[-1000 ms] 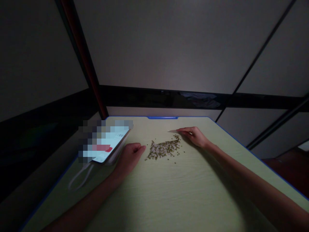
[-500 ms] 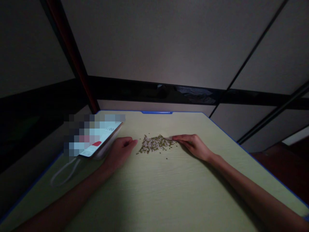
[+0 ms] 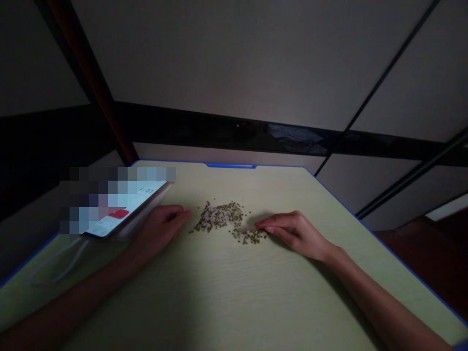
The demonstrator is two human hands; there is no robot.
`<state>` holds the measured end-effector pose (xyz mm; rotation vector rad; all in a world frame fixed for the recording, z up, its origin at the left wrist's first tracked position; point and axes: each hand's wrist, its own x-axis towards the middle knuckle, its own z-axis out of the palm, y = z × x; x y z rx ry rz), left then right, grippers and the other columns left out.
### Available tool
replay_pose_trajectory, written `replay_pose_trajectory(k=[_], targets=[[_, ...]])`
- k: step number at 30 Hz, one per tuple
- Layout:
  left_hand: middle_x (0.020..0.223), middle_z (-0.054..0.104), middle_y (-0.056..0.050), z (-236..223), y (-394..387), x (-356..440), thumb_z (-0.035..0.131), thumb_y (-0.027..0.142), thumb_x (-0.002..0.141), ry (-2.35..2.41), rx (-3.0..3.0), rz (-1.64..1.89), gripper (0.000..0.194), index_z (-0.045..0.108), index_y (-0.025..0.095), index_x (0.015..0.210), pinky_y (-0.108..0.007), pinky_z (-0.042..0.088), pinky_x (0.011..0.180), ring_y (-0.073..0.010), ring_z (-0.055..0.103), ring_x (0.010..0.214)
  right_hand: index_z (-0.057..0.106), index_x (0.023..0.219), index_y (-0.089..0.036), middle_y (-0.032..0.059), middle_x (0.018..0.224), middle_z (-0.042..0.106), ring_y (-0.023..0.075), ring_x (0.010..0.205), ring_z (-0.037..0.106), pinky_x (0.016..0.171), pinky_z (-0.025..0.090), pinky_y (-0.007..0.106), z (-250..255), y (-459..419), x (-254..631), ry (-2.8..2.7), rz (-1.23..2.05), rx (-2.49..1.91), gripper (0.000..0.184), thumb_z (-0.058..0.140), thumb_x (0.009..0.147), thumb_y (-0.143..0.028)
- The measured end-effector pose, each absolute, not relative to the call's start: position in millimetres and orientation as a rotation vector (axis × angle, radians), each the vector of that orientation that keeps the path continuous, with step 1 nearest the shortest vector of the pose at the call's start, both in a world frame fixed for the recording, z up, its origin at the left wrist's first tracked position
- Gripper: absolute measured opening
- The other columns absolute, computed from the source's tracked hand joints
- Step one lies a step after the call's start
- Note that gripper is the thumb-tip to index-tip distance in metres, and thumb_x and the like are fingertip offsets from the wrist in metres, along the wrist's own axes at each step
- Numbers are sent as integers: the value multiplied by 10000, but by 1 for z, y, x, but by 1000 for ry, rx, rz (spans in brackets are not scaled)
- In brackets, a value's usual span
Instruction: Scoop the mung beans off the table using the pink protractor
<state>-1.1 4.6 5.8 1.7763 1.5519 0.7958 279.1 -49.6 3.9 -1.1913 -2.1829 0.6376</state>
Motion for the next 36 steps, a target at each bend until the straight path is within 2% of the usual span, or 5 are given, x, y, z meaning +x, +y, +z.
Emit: replay_pose_trajectory(k=[13, 18, 25, 28, 36], targets=[[346, 332, 74, 6, 4, 0, 452, 436, 662, 1580, 1751, 783, 362, 348, 209, 400, -223, 270, 442, -90, 326, 383, 672, 752, -145, 54, 699, 699, 142, 630, 626, 577, 485, 247, 6, -47, 285, -1708, 962, -1142, 126, 626, 741, -261], [349, 327, 73, 8, 3, 0, 461, 428, 668, 1580, 1767, 774, 362, 344, 209, 405, -224, 265, 443, -91, 324, 387, 671, 755, -124, 51, 685, 672, 134, 606, 578, 543, 438, 243, 1, -48, 276, -1871, 857, -1238, 170, 592, 771, -274], [338, 329, 72, 3, 7, -3, 463, 446, 673, 1590, 1791, 770, 382, 351, 205, 398, -222, 267, 444, -92, 328, 382, 656, 868, -135, 58, 743, 683, 146, 653, 612, 616, 480, 277, 6, -40, 297, -1686, 804, -1273, 165, 603, 750, -237], [344, 337, 73, 0, 8, -4, 469, 449, 673, 1591, 1796, 776, 383, 362, 203, 400, -220, 264, 441, -88, 330, 381, 636, 950, -159, 29, 727, 675, 134, 637, 625, 627, 497, 272, 9, -35, 323, -1612, 893, -1258, 239, 644, 717, -215], [346, 344, 72, 2, 7, -4, 464, 462, 658, 1608, 1801, 762, 380, 371, 203, 396, -220, 271, 451, -88, 336, 388, 682, 904, -138, 60, 746, 692, 141, 600, 616, 596, 510, 303, 3, -31, 355, -1612, 1115, -1331, 285, 695, 676, -308]])
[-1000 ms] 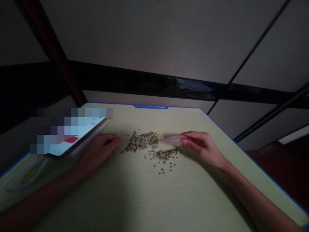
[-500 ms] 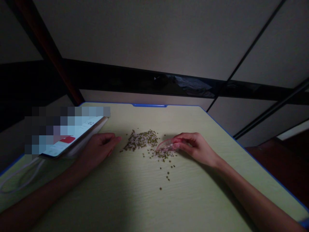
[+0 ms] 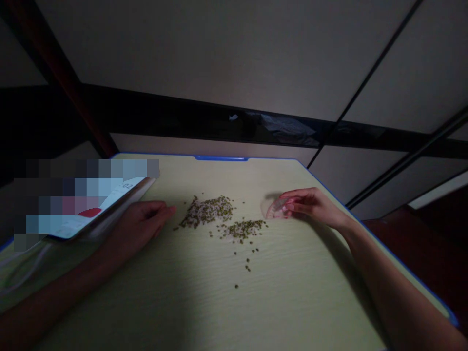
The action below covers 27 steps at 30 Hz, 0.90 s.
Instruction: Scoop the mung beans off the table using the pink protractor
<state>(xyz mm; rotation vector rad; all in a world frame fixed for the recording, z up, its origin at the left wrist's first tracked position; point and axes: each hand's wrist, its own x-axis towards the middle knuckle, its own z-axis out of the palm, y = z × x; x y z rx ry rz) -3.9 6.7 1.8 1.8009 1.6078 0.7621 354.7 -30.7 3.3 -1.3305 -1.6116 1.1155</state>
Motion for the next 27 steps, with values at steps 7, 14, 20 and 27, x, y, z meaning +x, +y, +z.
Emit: replay_pose_trajectory(k=[7, 14, 20, 27], targets=[[346, 342, 67, 8, 5, 0, 470, 479, 615, 1622, 1805, 740, 377, 362, 206, 378, -216, 267, 453, -85, 332, 385, 698, 897, -144, 41, 698, 690, 137, 592, 623, 585, 512, 292, 3, -32, 348, -1597, 1164, -1307, 252, 685, 680, -272], [341, 340, 75, 4, 7, -2, 492, 446, 639, 1612, 1804, 753, 374, 376, 197, 385, -216, 255, 456, -82, 323, 387, 700, 930, -152, 24, 649, 688, 129, 569, 629, 547, 499, 261, 2, -35, 346, -1565, 1244, -1300, 256, 679, 682, -211], [349, 338, 74, 0, 9, -5, 488, 444, 665, 1599, 1798, 759, 388, 370, 197, 391, -217, 265, 459, -82, 326, 391, 709, 895, -147, 22, 647, 683, 128, 555, 615, 553, 482, 264, 3, -34, 346, -1551, 1177, -1320, 236, 683, 664, -188], [338, 338, 74, 1, 9, -5, 472, 497, 632, 1599, 1846, 748, 396, 362, 213, 379, -217, 265, 434, -94, 331, 374, 704, 856, -111, 12, 617, 662, 122, 536, 589, 561, 466, 272, 4, -32, 343, -1527, 1069, -1337, 233, 685, 643, -204]])
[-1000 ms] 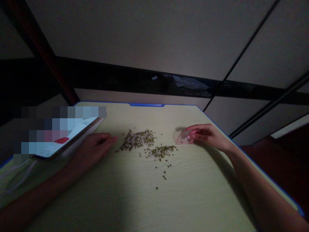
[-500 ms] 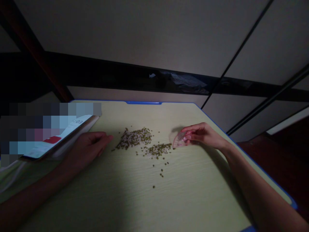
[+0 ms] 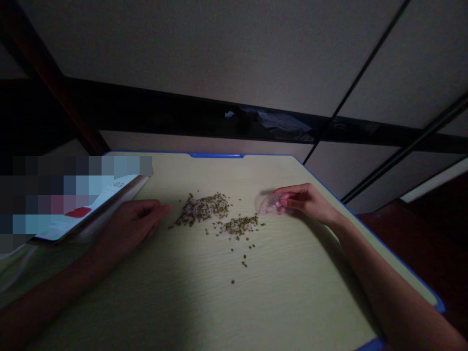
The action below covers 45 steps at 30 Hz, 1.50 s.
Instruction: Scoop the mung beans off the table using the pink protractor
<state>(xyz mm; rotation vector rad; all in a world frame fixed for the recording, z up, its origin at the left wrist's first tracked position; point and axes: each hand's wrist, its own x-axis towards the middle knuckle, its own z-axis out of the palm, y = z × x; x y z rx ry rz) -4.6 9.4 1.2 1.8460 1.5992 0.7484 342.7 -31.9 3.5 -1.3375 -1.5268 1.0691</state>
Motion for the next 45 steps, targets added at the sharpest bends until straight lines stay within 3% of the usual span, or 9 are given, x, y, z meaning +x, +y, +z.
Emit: replay_pose_trajectory(k=[18, 27, 35, 45], targets=[[339, 343, 70, -2, 13, -7, 456, 527, 636, 1623, 1878, 725, 419, 364, 219, 368, -228, 270, 416, -93, 334, 366, 689, 970, -122, 47, 662, 678, 139, 581, 607, 559, 472, 278, -2, -32, 343, -1609, 1221, -1274, 284, 670, 700, -206], [339, 344, 67, 0, 11, -7, 447, 538, 620, 1636, 1879, 719, 412, 367, 222, 368, -230, 270, 416, -94, 340, 364, 695, 950, -108, 38, 689, 675, 135, 584, 595, 582, 469, 283, -4, -26, 331, -1568, 912, -1378, 280, 646, 688, -195], [347, 355, 53, 6, 8, -2, 410, 562, 581, 1690, 1840, 670, 399, 356, 232, 364, -239, 282, 428, -104, 347, 377, 688, 951, -128, 41, 696, 675, 121, 579, 606, 540, 472, 250, -4, -30, 329, -1611, 1215, -1209, 256, 642, 708, -194], [359, 361, 51, 9, 5, 0, 393, 572, 583, 1709, 1832, 619, 401, 359, 229, 376, -242, 280, 438, -111, 349, 391, 687, 943, -105, 24, 636, 658, 106, 554, 605, 550, 493, 237, 9, -34, 353, -1753, 1178, -1323, 233, 656, 732, -198]])
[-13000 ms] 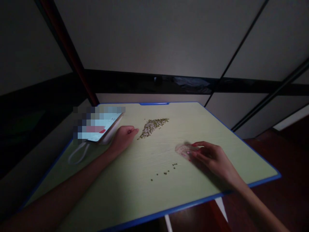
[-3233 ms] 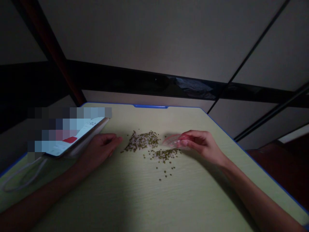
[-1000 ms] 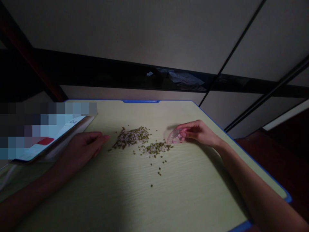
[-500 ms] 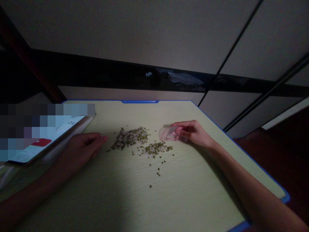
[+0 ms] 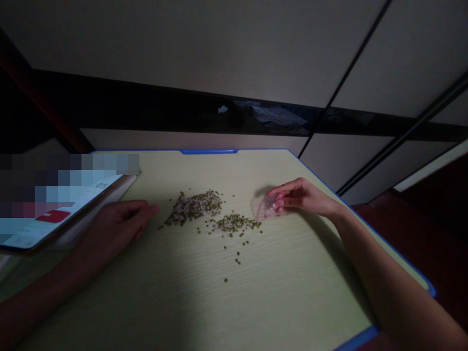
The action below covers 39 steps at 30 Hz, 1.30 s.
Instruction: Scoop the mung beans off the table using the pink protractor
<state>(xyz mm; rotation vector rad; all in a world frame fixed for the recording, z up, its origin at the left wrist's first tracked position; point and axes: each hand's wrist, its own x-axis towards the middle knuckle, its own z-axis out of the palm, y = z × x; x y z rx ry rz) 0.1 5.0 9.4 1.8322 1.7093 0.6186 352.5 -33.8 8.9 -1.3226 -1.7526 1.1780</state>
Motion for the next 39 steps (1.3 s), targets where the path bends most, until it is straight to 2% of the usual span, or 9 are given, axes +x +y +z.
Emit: replay_pose_trajectory(k=[14, 26, 34, 39], targets=[[366, 363, 52, 11, 5, 2, 408, 551, 598, 1710, 1804, 612, 385, 367, 226, 395, -248, 288, 450, -115, 356, 400, 717, 889, -144, 4, 648, 675, 96, 544, 612, 564, 504, 236, 11, -36, 351, -1676, 1338, -1282, 209, 678, 684, -129], [393, 379, 49, 4, 8, -6, 407, 540, 645, 1689, 1868, 589, 392, 379, 222, 417, -255, 299, 473, -126, 380, 429, 706, 923, -108, 9, 590, 655, 98, 518, 575, 518, 473, 227, 10, -34, 347, -1649, 1166, -1321, 235, 667, 694, -141], [378, 370, 41, 14, 3, 2, 389, 552, 604, 1727, 1858, 582, 392, 359, 231, 380, -263, 300, 473, -129, 372, 416, 704, 929, -124, 14, 623, 664, 101, 538, 585, 531, 479, 233, 7, -34, 344, -1643, 1221, -1273, 239, 676, 695, -161], [389, 379, 46, 9, 5, -3, 396, 544, 643, 1689, 1903, 578, 397, 371, 227, 405, -260, 299, 479, -130, 383, 425, 708, 924, -123, 15, 620, 661, 102, 541, 582, 550, 486, 243, 10, -35, 347, -1661, 1240, -1273, 225, 666, 706, -157]])
